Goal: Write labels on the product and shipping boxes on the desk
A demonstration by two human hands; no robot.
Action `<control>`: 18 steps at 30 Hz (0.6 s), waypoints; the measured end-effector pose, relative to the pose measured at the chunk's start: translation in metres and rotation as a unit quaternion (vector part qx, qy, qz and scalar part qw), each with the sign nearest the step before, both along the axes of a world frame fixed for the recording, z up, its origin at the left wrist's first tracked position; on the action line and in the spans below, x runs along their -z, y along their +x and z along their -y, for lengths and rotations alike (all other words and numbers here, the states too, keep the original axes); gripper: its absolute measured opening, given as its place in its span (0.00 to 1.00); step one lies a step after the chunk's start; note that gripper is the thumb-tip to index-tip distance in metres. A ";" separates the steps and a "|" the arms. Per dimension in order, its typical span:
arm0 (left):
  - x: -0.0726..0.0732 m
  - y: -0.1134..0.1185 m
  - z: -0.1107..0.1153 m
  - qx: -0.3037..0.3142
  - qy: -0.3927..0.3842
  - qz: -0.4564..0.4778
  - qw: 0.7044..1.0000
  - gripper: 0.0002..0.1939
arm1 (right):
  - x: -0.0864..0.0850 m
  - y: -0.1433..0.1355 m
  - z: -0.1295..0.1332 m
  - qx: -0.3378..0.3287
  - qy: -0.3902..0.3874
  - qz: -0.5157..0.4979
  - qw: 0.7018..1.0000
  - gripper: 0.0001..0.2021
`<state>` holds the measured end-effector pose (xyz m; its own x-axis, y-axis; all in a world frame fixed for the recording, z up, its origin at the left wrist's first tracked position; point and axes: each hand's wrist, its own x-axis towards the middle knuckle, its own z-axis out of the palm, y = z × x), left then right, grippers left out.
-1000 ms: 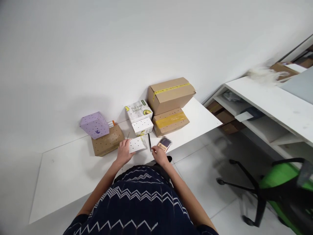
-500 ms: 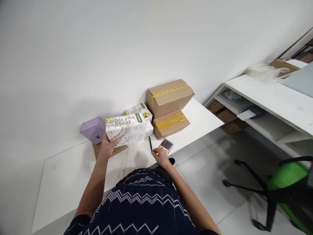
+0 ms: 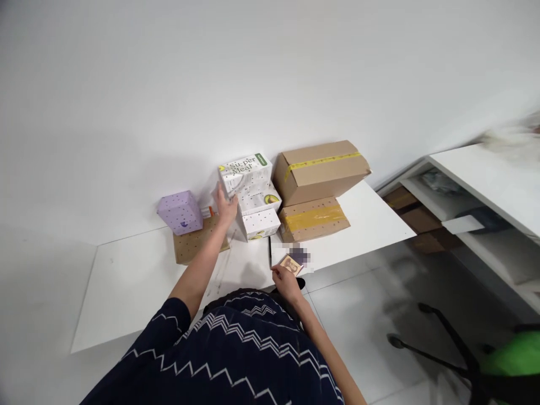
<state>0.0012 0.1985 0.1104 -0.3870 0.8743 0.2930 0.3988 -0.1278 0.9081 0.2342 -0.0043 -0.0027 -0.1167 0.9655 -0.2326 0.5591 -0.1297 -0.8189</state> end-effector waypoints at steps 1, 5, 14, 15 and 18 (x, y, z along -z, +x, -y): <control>-0.003 -0.008 0.010 -0.014 0.002 -0.033 0.999 0.35 | 0.003 0.001 0.001 -0.003 0.000 0.004 1.000 0.16; -0.020 -0.063 0.058 -0.178 -0.013 -0.162 0.971 0.26 | 0.008 0.002 0.001 -0.022 0.000 0.026 0.999 0.16; -0.028 -0.132 0.071 -0.235 -0.193 -0.182 0.935 0.50 | -0.017 -0.014 -0.009 -0.062 -0.002 0.049 0.997 0.18; -0.026 -0.132 0.068 -0.234 -0.179 -0.172 0.940 0.49 | -0.019 -0.014 -0.008 -0.059 -0.001 0.046 0.997 0.18; -0.029 -0.133 0.069 -0.247 -0.131 -0.132 0.951 0.43 | -0.018 -0.008 -0.003 -0.039 -0.004 0.035 0.999 0.17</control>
